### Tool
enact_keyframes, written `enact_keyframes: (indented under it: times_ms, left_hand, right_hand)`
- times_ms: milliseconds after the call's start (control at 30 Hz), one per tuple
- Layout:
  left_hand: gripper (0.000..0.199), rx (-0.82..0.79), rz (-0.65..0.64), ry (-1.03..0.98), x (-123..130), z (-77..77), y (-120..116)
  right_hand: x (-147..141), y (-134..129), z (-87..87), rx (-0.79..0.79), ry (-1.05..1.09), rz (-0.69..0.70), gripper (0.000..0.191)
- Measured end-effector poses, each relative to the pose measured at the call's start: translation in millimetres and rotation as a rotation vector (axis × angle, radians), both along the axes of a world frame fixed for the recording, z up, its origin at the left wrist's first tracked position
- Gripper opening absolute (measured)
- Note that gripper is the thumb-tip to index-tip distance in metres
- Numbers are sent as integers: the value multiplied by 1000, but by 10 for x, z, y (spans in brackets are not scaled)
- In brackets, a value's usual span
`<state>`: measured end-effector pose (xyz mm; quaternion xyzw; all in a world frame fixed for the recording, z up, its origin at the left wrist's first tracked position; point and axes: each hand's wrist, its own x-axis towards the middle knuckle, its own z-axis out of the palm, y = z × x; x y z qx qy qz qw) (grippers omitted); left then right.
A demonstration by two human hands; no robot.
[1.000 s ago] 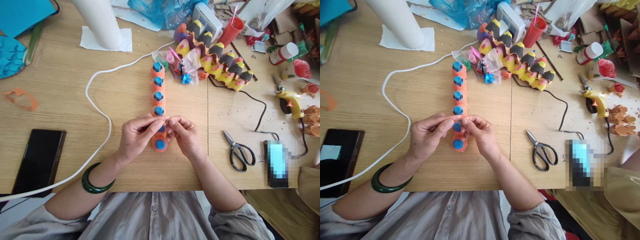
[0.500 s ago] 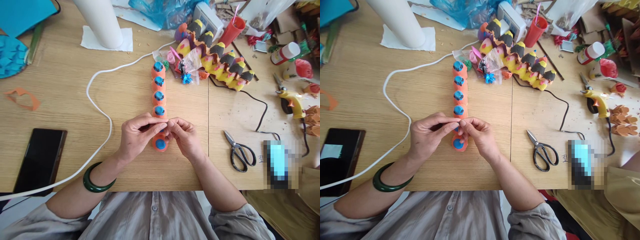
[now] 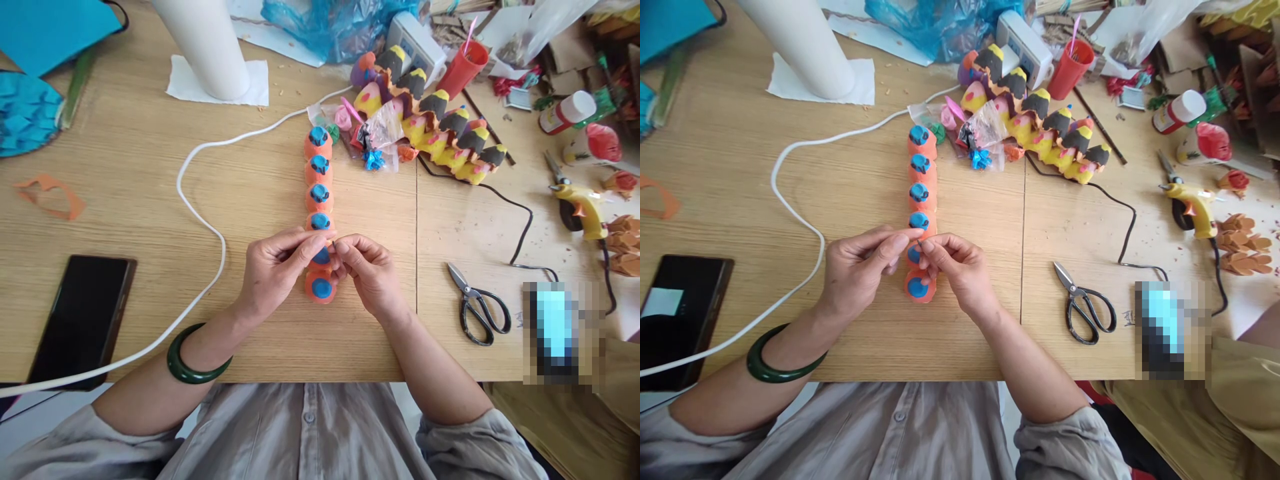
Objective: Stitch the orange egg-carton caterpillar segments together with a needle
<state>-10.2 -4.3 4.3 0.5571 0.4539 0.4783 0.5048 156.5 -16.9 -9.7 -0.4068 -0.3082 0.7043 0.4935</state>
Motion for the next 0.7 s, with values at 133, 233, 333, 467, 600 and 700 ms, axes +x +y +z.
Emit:
enact_keyframes:
  times_ms: [133, 233, 333, 467, 600, 700]
  left_hand:
    - [13, 10, 9, 20, -6, -11, 3]
    - [9, 37, 27, 56, -8, -27, 11]
    - [6, -1, 40, 22, -5, -29, 13]
    - [8, -2, 4, -13, 10, -4, 7]
    - [12, -15, 16, 59, 11, 19, 3]
    - [18, -23, 74, 104, -10, 7, 9]
  right_hand:
    - [-7, -9, 18, 20, -65, -15, 27]
    - [-14, -17, 44, 30, -90, -7, 28]
    - [-12, -16, 49, 43, -68, 7, 31]
    - [-7, -7, 31, 24, -30, 51, 35]
    - [-1, -1, 17, -14, -8, 27, 32]
    - [2, 4, 28, -31, 18, 8, 28]
